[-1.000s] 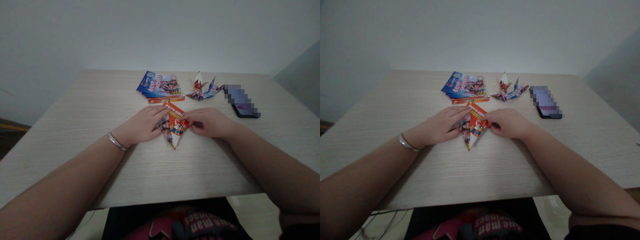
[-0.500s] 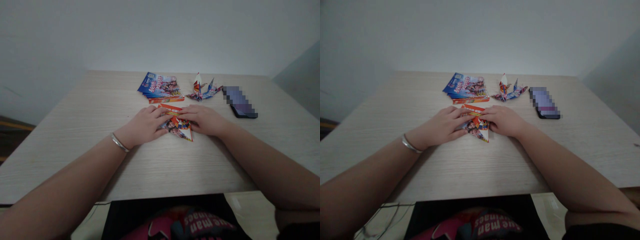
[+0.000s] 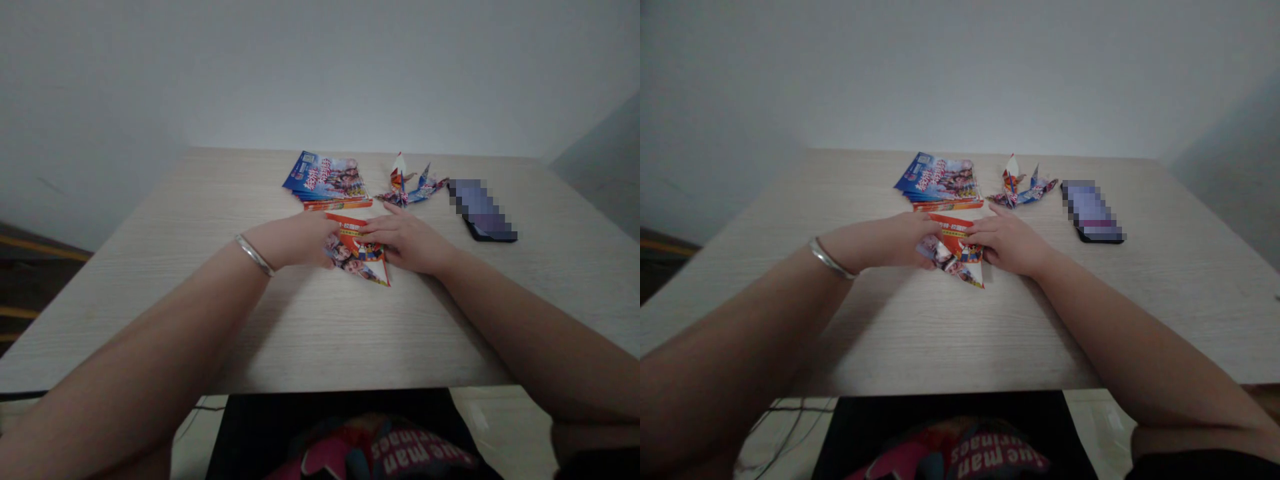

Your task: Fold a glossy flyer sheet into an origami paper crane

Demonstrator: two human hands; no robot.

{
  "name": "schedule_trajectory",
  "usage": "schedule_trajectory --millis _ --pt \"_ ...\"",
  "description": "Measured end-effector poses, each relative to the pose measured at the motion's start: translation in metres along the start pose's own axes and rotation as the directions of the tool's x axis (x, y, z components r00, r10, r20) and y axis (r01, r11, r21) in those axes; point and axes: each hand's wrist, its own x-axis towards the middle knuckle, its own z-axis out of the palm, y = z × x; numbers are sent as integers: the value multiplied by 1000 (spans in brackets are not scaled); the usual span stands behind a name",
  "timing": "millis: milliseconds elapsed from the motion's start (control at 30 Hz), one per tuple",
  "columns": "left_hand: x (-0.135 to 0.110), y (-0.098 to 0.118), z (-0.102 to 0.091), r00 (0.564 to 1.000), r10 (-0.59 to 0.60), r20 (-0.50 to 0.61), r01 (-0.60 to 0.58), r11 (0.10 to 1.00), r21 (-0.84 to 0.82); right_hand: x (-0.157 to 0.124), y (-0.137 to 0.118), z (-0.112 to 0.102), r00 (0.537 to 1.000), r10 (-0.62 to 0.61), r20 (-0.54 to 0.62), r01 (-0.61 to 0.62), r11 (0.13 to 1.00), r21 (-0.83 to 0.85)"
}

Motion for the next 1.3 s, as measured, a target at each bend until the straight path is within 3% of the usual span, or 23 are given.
schedule_trajectory --millis 100,267,333,400,500,600,733,900,1033,1100,1167,1233,1300 --pt "-4 11 -4 998 -66 19 66 998 -18 -4 -4 -5 998 57 -3 -57 998 -4" --pt "-21 22 -6 967 -240 -82 230 966 -115 0 -19 -27 968 212 135 -204 976 -71" --pt "-27 22 -4 957 -260 -130 239 958 -157 4 -27 -37 931 275 240 -265 962 -74" --pt "-31 20 -2 955 -249 -159 215 955 -202 10 -33 -45 884 378 274 -386 922 -28" --pt "-32 17 2 946 -254 -200 204 949 -242 14 -39 -45 831 518 201 -545 831 110" --pt "-28 14 8 932 -274 -237 205 938 -278 13 -38 -33 753 625 206 -658 722 214" --pt "-21 9 17 930 -257 -262 141 910 -390 6 -30 -13 740 654 155 -651 641 407" --pt "-17 0 19 919 -314 -239 201 893 -401 2 -22 -3 718 692 75 -614 578 538" --pt "-16 -4 20 917 -298 -264 132 853 -505 2 -15 3 663 748 -10 -540 488 685" --pt "-13 -7 25 917 -292 -271 50 760 -648 2 -11 6 623 780 -56 -501 454 737" --pt "-9 -11 32 915 -295 -276 -58 581 -812 2 -7 9 607 789 -91 -448 435 781" --pt "-5 -14 38 906 -304 -296 -122 480 -869 1 -5 12 622 776 -104 -396 427 813" --pt "-3 -17 41 901 -310 -302 -135 462 -877 1 -3 15 650 753 -105 -369 434 822"
